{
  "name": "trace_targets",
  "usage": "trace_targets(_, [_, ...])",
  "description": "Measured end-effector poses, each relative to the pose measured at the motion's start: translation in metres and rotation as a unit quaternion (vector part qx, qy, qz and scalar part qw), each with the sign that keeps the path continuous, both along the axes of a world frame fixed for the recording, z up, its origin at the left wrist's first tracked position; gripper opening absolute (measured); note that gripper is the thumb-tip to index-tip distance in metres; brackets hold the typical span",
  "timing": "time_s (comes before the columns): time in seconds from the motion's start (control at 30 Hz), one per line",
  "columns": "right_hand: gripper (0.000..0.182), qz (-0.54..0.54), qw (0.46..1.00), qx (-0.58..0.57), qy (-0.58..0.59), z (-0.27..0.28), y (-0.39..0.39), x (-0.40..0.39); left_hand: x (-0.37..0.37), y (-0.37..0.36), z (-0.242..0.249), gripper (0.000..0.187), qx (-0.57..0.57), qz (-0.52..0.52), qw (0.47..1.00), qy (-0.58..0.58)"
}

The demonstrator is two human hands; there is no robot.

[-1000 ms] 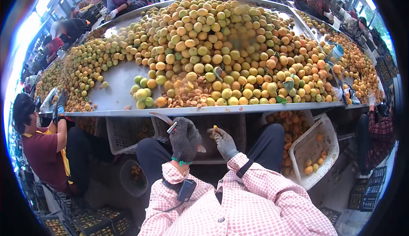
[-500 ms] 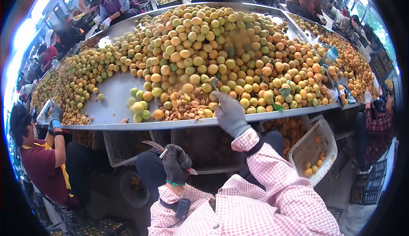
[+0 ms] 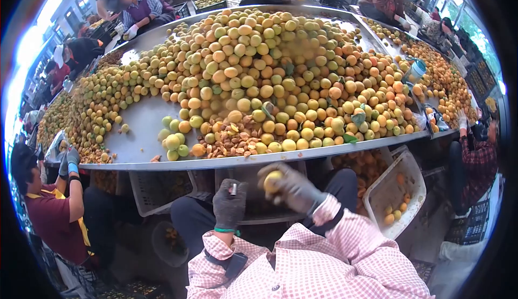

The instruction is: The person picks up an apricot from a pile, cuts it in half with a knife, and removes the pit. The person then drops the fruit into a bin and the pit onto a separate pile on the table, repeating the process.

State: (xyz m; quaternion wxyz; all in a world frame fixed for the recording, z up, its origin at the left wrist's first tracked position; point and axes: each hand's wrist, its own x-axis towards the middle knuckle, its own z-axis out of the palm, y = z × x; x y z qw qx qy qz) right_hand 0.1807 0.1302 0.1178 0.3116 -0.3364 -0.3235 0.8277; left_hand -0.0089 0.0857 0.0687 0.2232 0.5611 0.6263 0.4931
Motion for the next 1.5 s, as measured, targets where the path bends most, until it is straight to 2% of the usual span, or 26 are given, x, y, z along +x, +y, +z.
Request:
trace_targets(0.03, [0.034, -0.002, 1.000, 0.011, -0.028, 0.001, -0.017, -0.008, 0.006, -0.003, 0.010, 0.024, -0.048, 0.016, 0.990, 0.135])
trace_targets(0.07, [0.035, -0.002, 0.998, 0.020, -0.056, 0.001, -0.033, -0.018, 0.012, -0.006, 0.016, 0.024, -0.046, 0.011, 0.990, 0.135])
trace_targets(0.1, [0.036, -0.023, 0.990, 0.078, -0.112, -0.010, -0.042, -0.024, 0.018, -0.011, 0.020, 0.026, -0.041, -0.045, 0.978, 0.199])
trace_targets(0.13, [0.036, -0.026, 0.990, 0.077, -0.111, -0.022, -0.047, -0.024, 0.022, -0.016, 0.024, 0.029, -0.035, -0.099, 0.959, 0.262])
trace_targets(0.17, [0.031, -0.076, 0.979, 0.141, -0.129, -0.031, -0.050, -0.024, 0.024, -0.022, 0.028, 0.032, -0.040, -0.151, 0.959, 0.237])
trace_targets(0.2, [0.027, -0.126, 0.960, 0.204, -0.146, -0.038, -0.051, -0.023, 0.025, -0.026, 0.029, 0.032, -0.038, -0.152, 0.959, 0.238])
trace_targets(0.27, [0.031, -0.095, 0.952, 0.241, -0.163, -0.035, -0.048, -0.001, 0.025, -0.033, 0.029, 0.032, -0.193, -0.206, 0.956, 0.078])
trace_targets(0.3, [0.033, -0.049, 0.963, 0.224, -0.142, -0.023, -0.049, 0.011, 0.025, -0.037, 0.031, 0.032, -0.193, -0.205, 0.956, 0.081])
trace_targets(0.33, [0.036, -0.004, 0.971, 0.207, -0.121, -0.018, -0.051, 0.021, 0.024, -0.038, 0.033, 0.029, -0.248, -0.228, 0.938, -0.079])
trace_targets(0.37, [0.041, -0.012, 0.971, 0.190, -0.144, -0.017, -0.054, 0.027, 0.023, -0.041, 0.036, 0.026, -0.300, -0.244, 0.891, -0.237])
trace_targets(0.4, [0.042, -0.007, 0.982, 0.143, -0.123, -0.009, -0.056, 0.035, 0.024, -0.045, 0.039, 0.024, -0.344, -0.250, 0.817, -0.389])
trace_targets(0.43, [0.043, -0.003, 0.980, 0.132, -0.147, -0.011, -0.057, 0.043, 0.026, -0.045, 0.042, 0.023, -0.322, -0.238, 0.838, -0.370])
trace_targets(0.53, [0.044, 0.000, 0.973, 0.118, -0.198, -0.009, -0.070, 0.051, 0.030, -0.042, 0.065, 0.024, -0.340, -0.226, 0.852, -0.327])
trace_targets(0.57, [0.042, -0.029, 0.949, 0.218, -0.227, -0.011, -0.076, 0.047, 0.031, -0.045, 0.041, 0.025, -0.258, -0.236, 0.894, -0.278])
trace_targets(0.6, [0.041, -0.059, 0.912, 0.317, -0.253, -0.012, -0.080, 0.044, 0.034, -0.046, 0.037, 0.025, -0.260, -0.234, 0.895, -0.277])
trace_targets(0.63, [0.042, -0.023, 0.960, 0.184, -0.209, -0.007, -0.084, 0.042, 0.038, -0.047, 0.035, 0.026, -0.180, -0.243, 0.942, -0.143])
trace_targets(0.67, [0.042, -0.021, 0.961, 0.183, -0.207, -0.010, -0.086, 0.040, 0.041, -0.048, 0.038, 0.027, -0.096, -0.246, 0.964, -0.005])
trace_targets(0.73, [0.046, -0.065, 0.972, 0.190, -0.123, -0.016, -0.088, 0.037, 0.043, -0.053, 0.051, 0.030, -0.134, -0.220, 0.966, 0.031])
trace_targets(0.8, [0.047, -0.064, 0.980, 0.160, -0.100, -0.005, -0.092, 0.036, 0.042, -0.056, 0.055, 0.030, -0.127, -0.209, 0.961, 0.127])
trace_targets(0.87, [0.047, -0.089, 0.957, 0.249, -0.121, -0.001, -0.097, 0.030, 0.045, -0.061, 0.059, 0.030, -0.117, -0.208, 0.964, 0.119])
trace_targets(0.9, [0.051, -0.087, 0.942, 0.274, -0.170, -0.001, -0.097, 0.028, 0.045, -0.063, 0.059, 0.030, -0.104, -0.208, 0.966, 0.110])
trace_targets(1.03, [0.051, -0.053, 0.915, 0.325, -0.233, 0.002, -0.093, 0.033, 0.040, -0.062, 0.060, 0.031, -0.125, -0.213, 0.964, 0.103])
trace_targets(1.1, [0.046, -0.014, 0.869, 0.412, -0.275, 0.007, -0.090, 0.037, 0.037, -0.065, 0.064, 0.032, -0.144, -0.232, 0.957, 0.097])
trace_targets(1.23, [0.051, 0.014, 0.875, 0.413, -0.254, -0.002, -0.094, 0.036, 0.031, -0.069, 0.054, 0.033, -0.125, -0.265, 0.953, 0.075])
trace_targets(1.43, [0.045, 0.005, 0.895, 0.395, -0.208, -0.004, -0.096, 0.031, 0.028, -0.074, 0.053, 0.035, -0.140, -0.279, 0.945, 0.096])
trace_targets(1.5, [0.046, 0.026, 0.861, 0.437, -0.260, 0.002, -0.095, 0.030, 0.028, -0.075, 0.051, 0.035, -0.110, -0.295, 0.945, 0.084])
